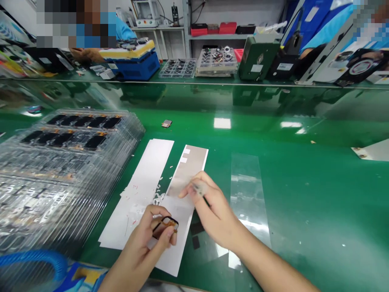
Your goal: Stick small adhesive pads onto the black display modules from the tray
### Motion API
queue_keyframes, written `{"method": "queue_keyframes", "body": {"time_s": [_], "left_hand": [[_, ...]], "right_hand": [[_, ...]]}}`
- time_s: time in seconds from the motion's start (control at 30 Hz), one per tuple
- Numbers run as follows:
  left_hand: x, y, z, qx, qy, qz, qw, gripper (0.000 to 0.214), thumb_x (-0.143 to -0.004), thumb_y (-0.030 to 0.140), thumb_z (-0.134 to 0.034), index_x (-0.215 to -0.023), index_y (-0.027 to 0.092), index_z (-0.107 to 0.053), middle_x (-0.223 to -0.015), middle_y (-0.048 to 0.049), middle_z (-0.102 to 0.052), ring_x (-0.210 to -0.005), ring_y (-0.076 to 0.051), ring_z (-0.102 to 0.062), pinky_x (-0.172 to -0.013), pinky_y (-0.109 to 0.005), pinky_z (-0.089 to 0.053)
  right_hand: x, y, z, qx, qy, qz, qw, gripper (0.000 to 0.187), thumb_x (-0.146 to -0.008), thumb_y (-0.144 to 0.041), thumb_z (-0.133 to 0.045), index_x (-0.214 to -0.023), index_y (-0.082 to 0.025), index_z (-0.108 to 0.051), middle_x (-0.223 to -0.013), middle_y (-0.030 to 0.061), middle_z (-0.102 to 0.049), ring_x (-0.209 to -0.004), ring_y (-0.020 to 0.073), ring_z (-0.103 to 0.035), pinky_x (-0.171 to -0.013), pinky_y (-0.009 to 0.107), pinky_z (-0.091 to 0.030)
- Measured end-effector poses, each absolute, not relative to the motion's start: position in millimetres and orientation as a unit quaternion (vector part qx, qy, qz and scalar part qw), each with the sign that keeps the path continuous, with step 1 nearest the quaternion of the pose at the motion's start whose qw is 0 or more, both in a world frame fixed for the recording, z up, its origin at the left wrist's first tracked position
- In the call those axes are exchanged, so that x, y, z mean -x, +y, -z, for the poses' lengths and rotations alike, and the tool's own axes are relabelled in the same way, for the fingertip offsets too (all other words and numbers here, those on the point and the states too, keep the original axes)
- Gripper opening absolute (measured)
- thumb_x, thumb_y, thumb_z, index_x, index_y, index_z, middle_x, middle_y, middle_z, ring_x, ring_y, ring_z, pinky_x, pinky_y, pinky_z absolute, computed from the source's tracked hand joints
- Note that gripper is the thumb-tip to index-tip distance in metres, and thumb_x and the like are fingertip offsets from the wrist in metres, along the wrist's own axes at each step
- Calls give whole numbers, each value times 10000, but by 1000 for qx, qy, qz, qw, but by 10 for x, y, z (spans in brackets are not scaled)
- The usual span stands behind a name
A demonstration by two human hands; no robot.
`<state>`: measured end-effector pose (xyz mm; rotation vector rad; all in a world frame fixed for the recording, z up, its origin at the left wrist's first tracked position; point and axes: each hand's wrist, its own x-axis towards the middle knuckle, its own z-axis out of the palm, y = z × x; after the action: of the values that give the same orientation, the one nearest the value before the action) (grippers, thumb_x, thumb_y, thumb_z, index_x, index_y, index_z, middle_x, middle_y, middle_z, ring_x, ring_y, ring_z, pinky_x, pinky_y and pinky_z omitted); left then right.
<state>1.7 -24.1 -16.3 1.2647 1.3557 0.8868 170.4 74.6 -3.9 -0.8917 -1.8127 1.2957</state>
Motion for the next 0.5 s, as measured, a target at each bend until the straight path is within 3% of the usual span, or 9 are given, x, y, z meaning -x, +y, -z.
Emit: {"method": "queue_keyframes", "body": {"time_s": [0.07, 0.17, 0.23, 0.37, 0.5], "left_hand": [[-14, -244, 154, -597, 562, -315, 478, 81, -1005, 266, -387, -1017, 233, -459, -869, -53, -655, -815, -212, -636, -712, -315, -476], [-31, -261, 184, -636, 568, -300, 427, 131, -999, 252, -356, -1033, 231, -481, -927, -78, -683, -842, -243, -663, -710, -351, -509], [-58, -272, 225, -636, 573, -325, 401, 142, -993, 213, -357, -1058, 230, -481, -962, -86, -712, -855, -244, -688, -721, -358, -536], [-126, -273, 289, -658, 552, -363, 360, 206, -952, 113, -393, -1072, 220, -520, -1129, -119, -716, -1098, -268, -660, -891, -404, -540], [-142, -213, 260, -694, 541, -372, 294, 266, -937, 78, -406, -1140, 212, -514, -1182, -115, -698, -1276, -278, -545, -964, -459, -507]], "right_hand": [[-1742, 812, 62, 355, -707, -460, 403, 364, -1028, -328, -349, -864, -235, -660, -905, 18, -539, -908, 146, -540, -838, 289, -431], [-1749, 881, 126, 386, -688, -435, 435, 391, -1033, -351, -339, -820, -221, -641, -865, 18, -545, -816, 140, -553, -754, 281, -455], [-1734, 903, 175, 404, -665, -449, 438, 332, -1016, -346, -405, -801, -214, -622, -853, 12, -543, -747, 129, -564, -697, 269, -484], [-1696, 917, 260, 398, -641, -485, 442, 125, -922, -310, -599, -844, -214, -613, -906, 21, -541, -818, 153, -618, -769, 299, -565], [-1674, 906, 300, 410, -635, -503, 419, 135, -904, -330, -618, -857, -208, -586, -887, 14, -530, -748, 145, -642, -729, 306, -598]]}}
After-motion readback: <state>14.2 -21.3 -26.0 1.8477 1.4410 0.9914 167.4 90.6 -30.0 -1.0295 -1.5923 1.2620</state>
